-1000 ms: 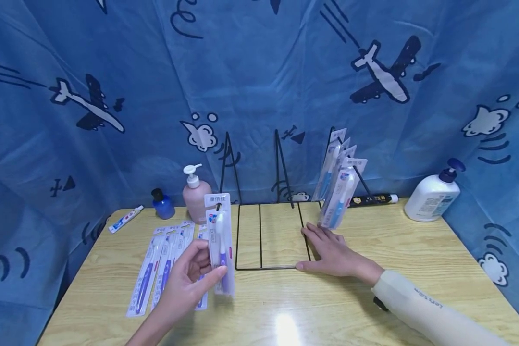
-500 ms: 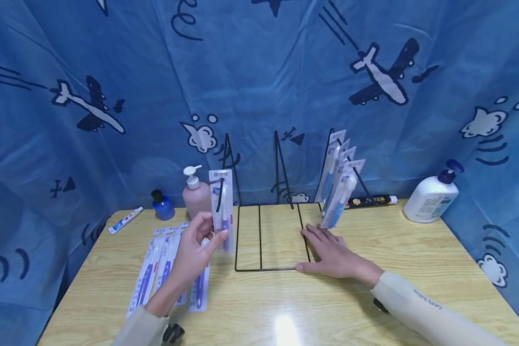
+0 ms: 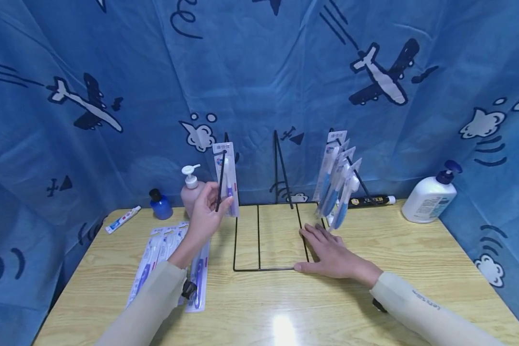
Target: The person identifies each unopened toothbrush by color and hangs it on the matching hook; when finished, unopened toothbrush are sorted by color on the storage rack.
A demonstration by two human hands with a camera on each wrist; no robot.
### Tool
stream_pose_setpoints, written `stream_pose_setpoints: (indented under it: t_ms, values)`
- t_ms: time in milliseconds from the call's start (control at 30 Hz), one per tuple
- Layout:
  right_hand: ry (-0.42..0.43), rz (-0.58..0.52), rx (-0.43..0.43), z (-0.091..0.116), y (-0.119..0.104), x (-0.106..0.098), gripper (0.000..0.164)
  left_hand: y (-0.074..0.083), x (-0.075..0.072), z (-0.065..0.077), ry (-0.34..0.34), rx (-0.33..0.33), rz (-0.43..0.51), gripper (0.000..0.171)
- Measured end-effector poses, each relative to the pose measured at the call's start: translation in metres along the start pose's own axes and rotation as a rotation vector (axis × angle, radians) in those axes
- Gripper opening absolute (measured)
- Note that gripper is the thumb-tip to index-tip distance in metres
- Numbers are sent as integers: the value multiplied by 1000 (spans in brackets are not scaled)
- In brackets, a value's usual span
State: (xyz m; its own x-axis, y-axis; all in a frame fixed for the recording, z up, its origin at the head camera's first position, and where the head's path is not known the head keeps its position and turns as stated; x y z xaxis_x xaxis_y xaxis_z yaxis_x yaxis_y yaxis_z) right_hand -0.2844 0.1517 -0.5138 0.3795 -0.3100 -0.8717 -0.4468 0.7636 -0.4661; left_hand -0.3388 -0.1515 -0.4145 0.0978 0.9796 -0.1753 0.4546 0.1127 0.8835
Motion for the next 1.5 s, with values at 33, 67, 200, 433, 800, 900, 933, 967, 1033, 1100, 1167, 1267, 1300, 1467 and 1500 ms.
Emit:
stream_pose_setpoints:
  t_ms: [33, 67, 200, 433, 800, 900, 933, 967, 1033, 1100, 1167, 1267, 1300, 1467, 1500]
  values:
    - [-3, 0, -2, 0, -1, 1, 101, -1, -1, -4, 9, 19, -3, 25]
    - [-6, -2, -5, 0, -1, 1, 101, -1, -3, -7, 20, 32, -7, 25]
    - [-16, -7, -3, -1, -2, 3, 101, -5, -7, -21, 42, 36, -17, 23]
    - [-14, 1, 2, -1, -1, 2, 100, -7, -9, -36, 29, -16, -61, 26]
    - [7, 8, -20, 3, -4, 3, 99, -3, -12, -31, 51, -46, -179, 46]
    - [11, 13, -19, 3, -3, 3, 99, 7, -11, -24, 65, -1, -210, 47]
    - [8, 11, -15, 3, -3, 4, 99, 11, -12, -21, 74, 15, -217, 47]
    - [5, 8, -13, 3, -3, 4, 99, 14, -12, -18, 84, 29, -223, 46]
    - [0, 1, -9, 3, -3, 4, 99, 21, -14, -11, 98, 53, -218, 45]
    - [-3, -3, -6, 3, -2, 5, 99, 28, -16, -3, 105, 59, -198, 44]
    - [-3, -5, -6, 3, -2, 4, 99, 33, -19, 5, 106, 58, -167, 43]
    - [1, 2, -10, 3, -2, 2, 99, 39, -26, 19, 115, 42, -123, 41]
    - [5, 5, -13, 3, -2, 2, 99, 40, -30, 23, 122, 42, -112, 41]
    - [37, 14, -47, 2, -4, -2, 99, 39, -53, 48, 181, 0, -133, 42]
    - [50, 21, -63, 1, -2, -1, 98, 37, -58, 54, 195, -22, -144, 40]
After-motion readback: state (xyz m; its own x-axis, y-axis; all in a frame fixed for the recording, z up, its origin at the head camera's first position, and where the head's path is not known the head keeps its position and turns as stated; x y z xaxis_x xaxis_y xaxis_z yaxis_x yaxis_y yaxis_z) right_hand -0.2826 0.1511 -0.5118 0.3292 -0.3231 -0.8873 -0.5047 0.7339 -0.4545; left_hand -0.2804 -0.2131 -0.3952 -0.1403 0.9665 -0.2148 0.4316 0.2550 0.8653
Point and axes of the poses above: each hand's wrist, its own z-axis away from the middle knuckle, its own x-axis out of the palm, y = z × x, the point moved 9 cm from there along -z, towards the middle knuckle, and after that the axes turned 7 degrees about -y, right-handed, at the moved point
